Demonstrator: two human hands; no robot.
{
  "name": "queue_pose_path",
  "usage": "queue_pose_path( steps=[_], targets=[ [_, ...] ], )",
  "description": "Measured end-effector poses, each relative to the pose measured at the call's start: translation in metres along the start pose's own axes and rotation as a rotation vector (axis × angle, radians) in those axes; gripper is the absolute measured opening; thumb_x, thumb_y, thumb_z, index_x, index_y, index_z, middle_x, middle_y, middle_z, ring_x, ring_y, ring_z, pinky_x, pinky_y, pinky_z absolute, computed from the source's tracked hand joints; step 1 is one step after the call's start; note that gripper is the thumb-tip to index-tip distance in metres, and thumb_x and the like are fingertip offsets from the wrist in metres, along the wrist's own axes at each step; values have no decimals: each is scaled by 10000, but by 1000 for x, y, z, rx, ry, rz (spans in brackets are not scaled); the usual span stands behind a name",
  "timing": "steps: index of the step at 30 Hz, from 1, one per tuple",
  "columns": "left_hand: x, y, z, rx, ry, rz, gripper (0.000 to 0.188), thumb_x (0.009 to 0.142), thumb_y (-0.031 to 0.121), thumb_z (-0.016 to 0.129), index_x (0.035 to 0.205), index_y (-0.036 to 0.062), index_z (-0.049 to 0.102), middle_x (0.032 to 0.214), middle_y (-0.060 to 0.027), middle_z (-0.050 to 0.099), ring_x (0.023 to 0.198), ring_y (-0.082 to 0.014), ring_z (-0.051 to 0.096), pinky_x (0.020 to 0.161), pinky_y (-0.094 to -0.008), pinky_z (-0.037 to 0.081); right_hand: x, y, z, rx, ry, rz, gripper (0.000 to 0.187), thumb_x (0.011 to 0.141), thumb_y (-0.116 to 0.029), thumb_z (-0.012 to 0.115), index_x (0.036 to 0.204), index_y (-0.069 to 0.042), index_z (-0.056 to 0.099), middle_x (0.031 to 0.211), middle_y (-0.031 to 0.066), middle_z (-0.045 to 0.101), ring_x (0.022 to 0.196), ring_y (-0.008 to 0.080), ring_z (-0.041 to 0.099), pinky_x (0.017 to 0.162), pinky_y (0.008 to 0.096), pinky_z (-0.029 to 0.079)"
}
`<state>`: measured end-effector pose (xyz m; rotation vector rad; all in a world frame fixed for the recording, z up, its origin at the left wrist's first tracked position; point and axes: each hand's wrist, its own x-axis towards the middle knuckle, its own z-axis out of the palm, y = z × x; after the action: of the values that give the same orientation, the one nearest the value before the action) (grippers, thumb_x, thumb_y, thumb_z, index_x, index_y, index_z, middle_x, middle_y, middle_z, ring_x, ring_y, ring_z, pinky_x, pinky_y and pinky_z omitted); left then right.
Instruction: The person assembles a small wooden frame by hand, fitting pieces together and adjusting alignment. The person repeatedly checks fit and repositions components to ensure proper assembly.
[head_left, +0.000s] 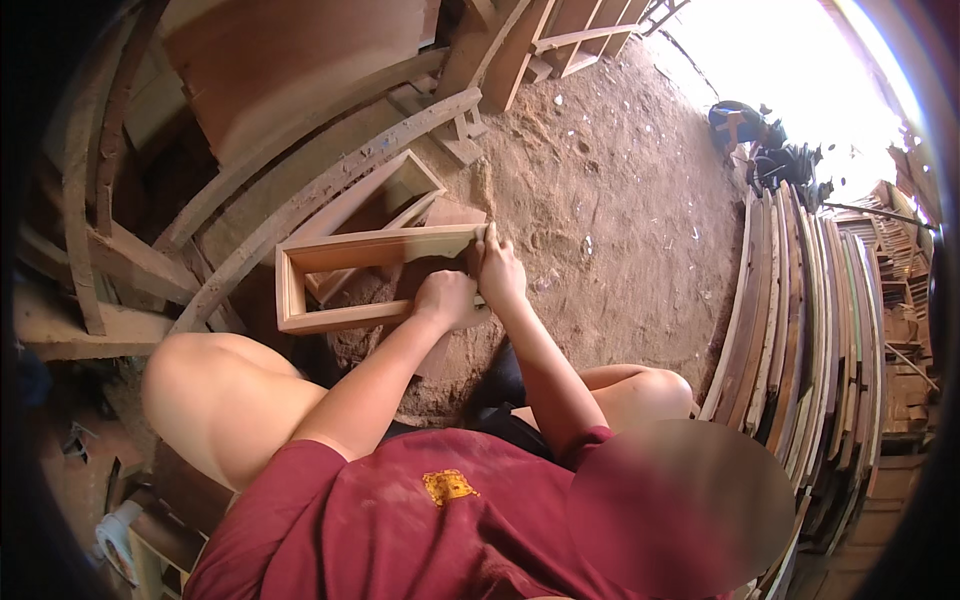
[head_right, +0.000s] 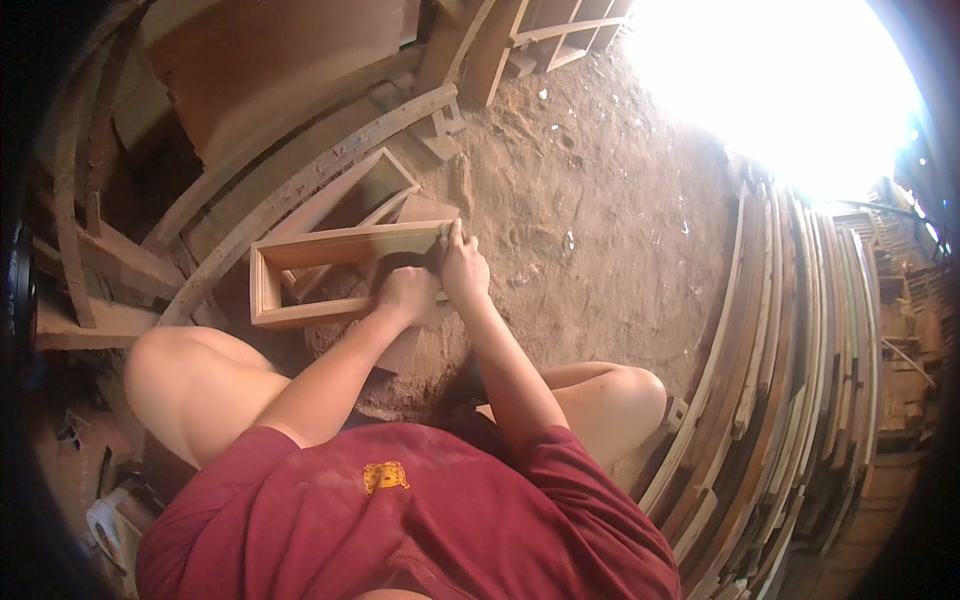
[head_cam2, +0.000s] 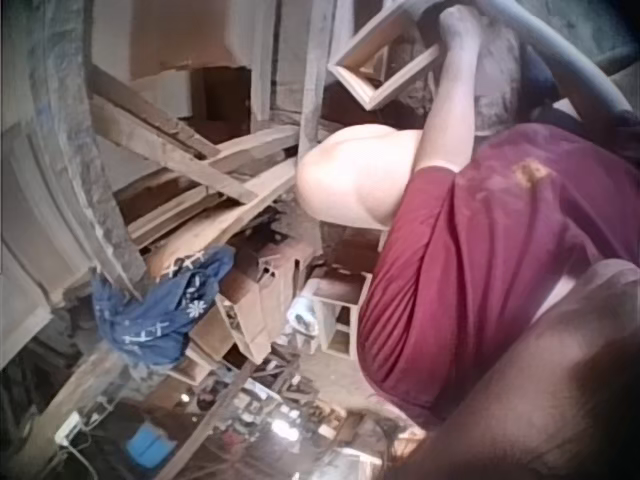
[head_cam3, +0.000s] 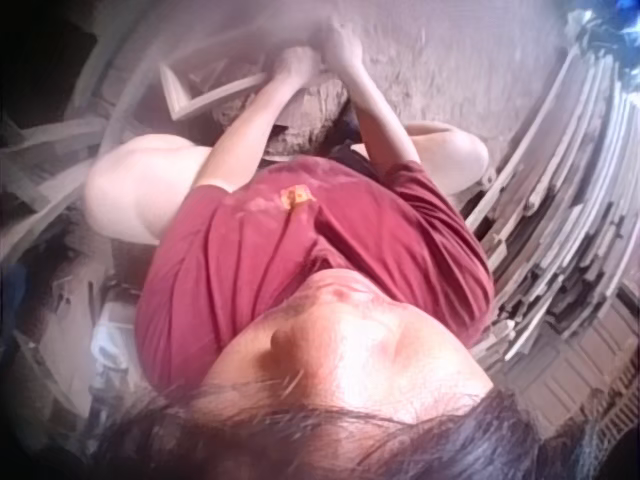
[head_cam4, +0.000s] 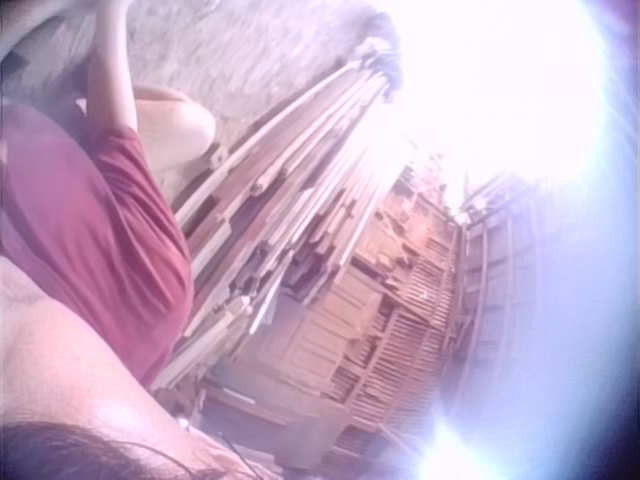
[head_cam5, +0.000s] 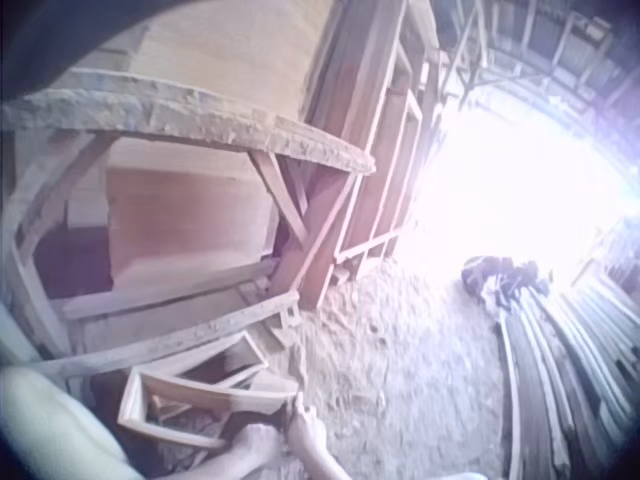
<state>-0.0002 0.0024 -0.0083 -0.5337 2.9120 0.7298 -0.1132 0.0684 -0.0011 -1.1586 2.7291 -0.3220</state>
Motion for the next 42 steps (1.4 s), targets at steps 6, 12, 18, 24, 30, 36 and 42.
queue_pose_path(
  steps=[6,12,18,24,30,36,42],
  targets=[
    [-2,-1,-9,-7,1,-16,495,785,551,663,859,70,756,816,-170,735,804,-319,740,750,-433,596,-6,4,1,-27,-72,-34,570,1057,-342,429,1547,-66,342,1160,289,594,923,448,696,766,483,583],
    [0,5,-9,16,-10,-26,473,781,540,672,887,86,751,853,-153,738,825,-305,742,762,-417,600,6,10,7,-28,-38,-30,578,1045,-316,439,1548,-52,332,1155,287,610,933,447,694,772,480,578],
    [-7,3,-8,50,32,52,484,790,515,683,979,70,698,887,-166,731,860,-317,737,776,-430,593,11,23,-5,65,-70,-106,444,1054,-359,432,1350,-37,507,1090,274,636,961,457,666,826,514,547],
    [-4,2,-2,6,79,34,431,757,483,724,926,87,703,920,-164,726,895,-315,730,802,-434,590,-78,59,-22,-23,-157,-200,526,1053,-320,426,1519,-81,388,1003,273,663,853,448,693,736,510,571],
    [-7,-1,-8,-19,65,23,413,731,436,744,924,74,693,926,-164,725,913,-326,724,805,-443,585,-108,78,-55,504,-501,393,437,1068,-315,482,1455,-118,530,859,146,677,697,252,708,687,405,577],
    [-7,3,-12,-6,56,45,414,746,441,735,928,72,689,924,-173,724,908,-330,724,807,-450,583,-92,76,-32,325,-86,-49,422,1033,-246,536,1423,-88,563,1014,254,657,873,397,654,859,423,523],
    [-4,5,-6,0,100,12,436,751,484,735,925,84,723,921,-148,738,899,-298,738,800,-422,595,-57,44,0,186,110,-87,499,1031,-300,541,1468,-64,486,1135,263,577,1045,426,617,895,482,519]
  ],
)
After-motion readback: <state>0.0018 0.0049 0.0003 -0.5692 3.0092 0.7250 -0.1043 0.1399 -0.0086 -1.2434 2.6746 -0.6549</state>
